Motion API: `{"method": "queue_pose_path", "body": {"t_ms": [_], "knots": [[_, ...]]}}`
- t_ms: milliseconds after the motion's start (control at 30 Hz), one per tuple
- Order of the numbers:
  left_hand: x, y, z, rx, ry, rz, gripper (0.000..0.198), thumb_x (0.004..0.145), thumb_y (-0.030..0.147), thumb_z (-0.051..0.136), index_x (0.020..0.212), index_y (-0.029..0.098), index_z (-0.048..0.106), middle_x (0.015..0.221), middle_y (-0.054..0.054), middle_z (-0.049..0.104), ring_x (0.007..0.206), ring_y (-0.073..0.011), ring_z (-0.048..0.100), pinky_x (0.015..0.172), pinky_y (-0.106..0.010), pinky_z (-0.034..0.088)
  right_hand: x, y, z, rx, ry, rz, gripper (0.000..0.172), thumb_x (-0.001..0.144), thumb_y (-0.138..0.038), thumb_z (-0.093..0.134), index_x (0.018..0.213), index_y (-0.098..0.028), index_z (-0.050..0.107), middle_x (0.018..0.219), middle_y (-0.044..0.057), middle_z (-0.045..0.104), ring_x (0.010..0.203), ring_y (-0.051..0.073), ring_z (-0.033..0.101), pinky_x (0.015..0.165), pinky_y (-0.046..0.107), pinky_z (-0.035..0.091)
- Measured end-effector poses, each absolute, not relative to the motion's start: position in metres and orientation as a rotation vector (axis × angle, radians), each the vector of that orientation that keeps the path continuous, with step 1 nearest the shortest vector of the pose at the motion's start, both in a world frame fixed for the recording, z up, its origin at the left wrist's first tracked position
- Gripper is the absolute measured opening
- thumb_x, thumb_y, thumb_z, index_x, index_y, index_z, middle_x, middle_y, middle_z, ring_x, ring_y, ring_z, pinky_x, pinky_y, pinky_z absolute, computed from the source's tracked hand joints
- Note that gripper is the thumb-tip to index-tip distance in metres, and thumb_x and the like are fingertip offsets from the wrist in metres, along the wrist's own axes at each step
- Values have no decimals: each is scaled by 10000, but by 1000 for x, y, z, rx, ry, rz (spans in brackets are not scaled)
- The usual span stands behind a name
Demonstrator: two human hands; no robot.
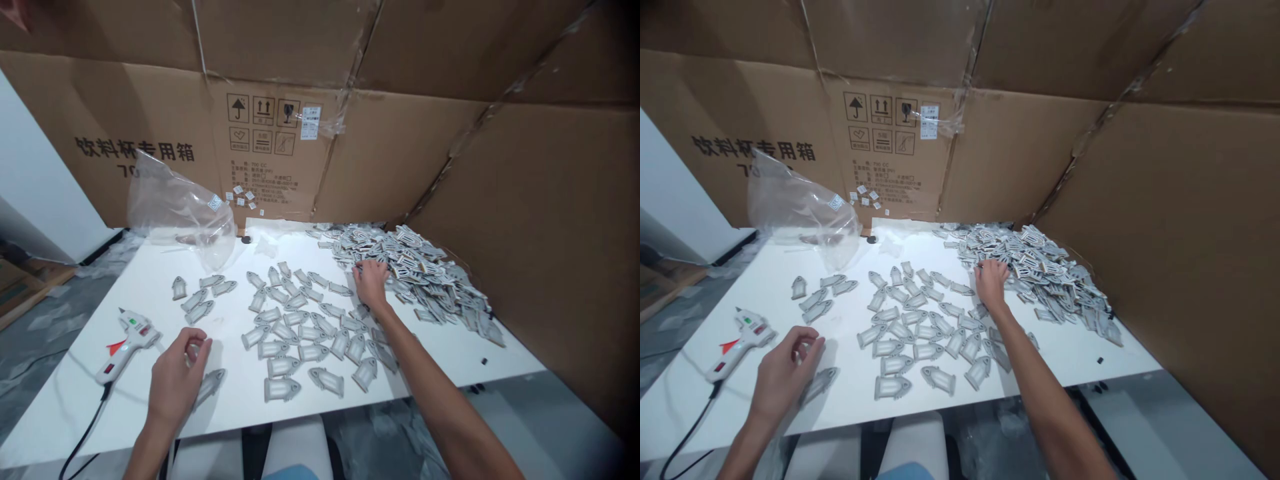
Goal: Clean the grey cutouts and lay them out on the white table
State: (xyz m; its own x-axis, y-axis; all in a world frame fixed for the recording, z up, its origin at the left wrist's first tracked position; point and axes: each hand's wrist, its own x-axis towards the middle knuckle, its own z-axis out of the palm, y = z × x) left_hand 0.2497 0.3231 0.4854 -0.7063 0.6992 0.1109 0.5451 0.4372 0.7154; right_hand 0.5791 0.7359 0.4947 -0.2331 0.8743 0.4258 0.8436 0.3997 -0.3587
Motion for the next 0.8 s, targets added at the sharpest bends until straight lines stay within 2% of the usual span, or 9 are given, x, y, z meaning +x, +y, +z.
{"method": "queue_pose_path", "body": {"t_ms": [133, 233, 300, 367, 400, 533, 633, 800], "knots": [[267, 316, 495, 926, 2310, 1391, 373, 950, 595, 683, 1156, 284, 688, 894, 7, 763, 756, -200, 693, 755, -318, 545, 571, 689, 518, -1217, -2015, 198, 305, 1042, -371, 463, 1221, -190, 632, 1268, 190, 661, 1219, 351, 544, 1113, 532, 412], [285, 316, 508, 802, 2042, 1525, 464, 926, 633, 730, 1182, 246, 716, 849, -18, 768, 807, -230, 758, 768, -332, 600, 559, 625, 525, -1064, -1963, 321, 353, 1079, -471, 448, 1309, -250, 601, 1245, 140, 671, 1043, 294, 635, 964, 454, 519], [297, 316, 519, 754, 1868, 1556, 474, 917, 628, 757, 1165, 226, 724, 803, -22, 767, 834, -246, 793, 776, -330, 626, 547, 572, 522, -1016, -1892, 444, 337, 1106, -497, 441, 1321, -286, 593, 1064, 82, 691, 887, 262, 648, 855, 422, 533], [308, 315, 528, 739, 1734, 1575, 443, 911, 604, 785, 1129, 222, 729, 802, -22, 777, 835, -242, 811, 779, -318, 642, 533, 519, 517, -941, -1587, 902, 251, 1085, -503, 554, 1247, -318, 609, 818, 5, 633, 736, 237, 596, 741, 388, 499], [313, 314, 532, 741, 1684, 1593, 422, 910, 589, 795, 1108, 222, 731, 825, -26, 787, 833, -237, 816, 779, -312, 649, 526, 494, 514, -904, -1465, 1105, 223, 1072, -498, 598, 1213, -326, 623, 803, -3, 628, 714, 224, 581, 727, 380, 493], [332, 307, 538, 803, 1638, 1603, 364, 901, 545, 827, 1033, 217, 742, 898, -46, 816, 834, -222, 807, 800, -310, 660, 507, 417, 516, -777, -1000, 1704, 185, 990, -458, 741, 1096, -312, 703, 1028, 24, 638, 709, 165, 492, 653, 326, 437], [344, 298, 535, 814, 1651, 1567, 359, 884, 542, 846, 998, 215, 751, 886, -58, 822, 874, -234, 798, 821, -322, 665, 502, 387, 522, -708, -712, 2043, 185, 991, -457, 728, 1077, -293, 728, 955, 17, 565, 702, 151, 433, 671, 309, 440], [358, 285, 535, 843, 1513, 1583, 265, 898, 479, 840, 910, 218, 797, 922, -76, 817, 894, -233, 788, 816, -312, 664, 499, 365, 516, -593, -493, 2275, 249, 1003, -507, 692, 1004, -260, 731, 838, 1, 461, 750, 168, 488, 746, 325, 495]]}}
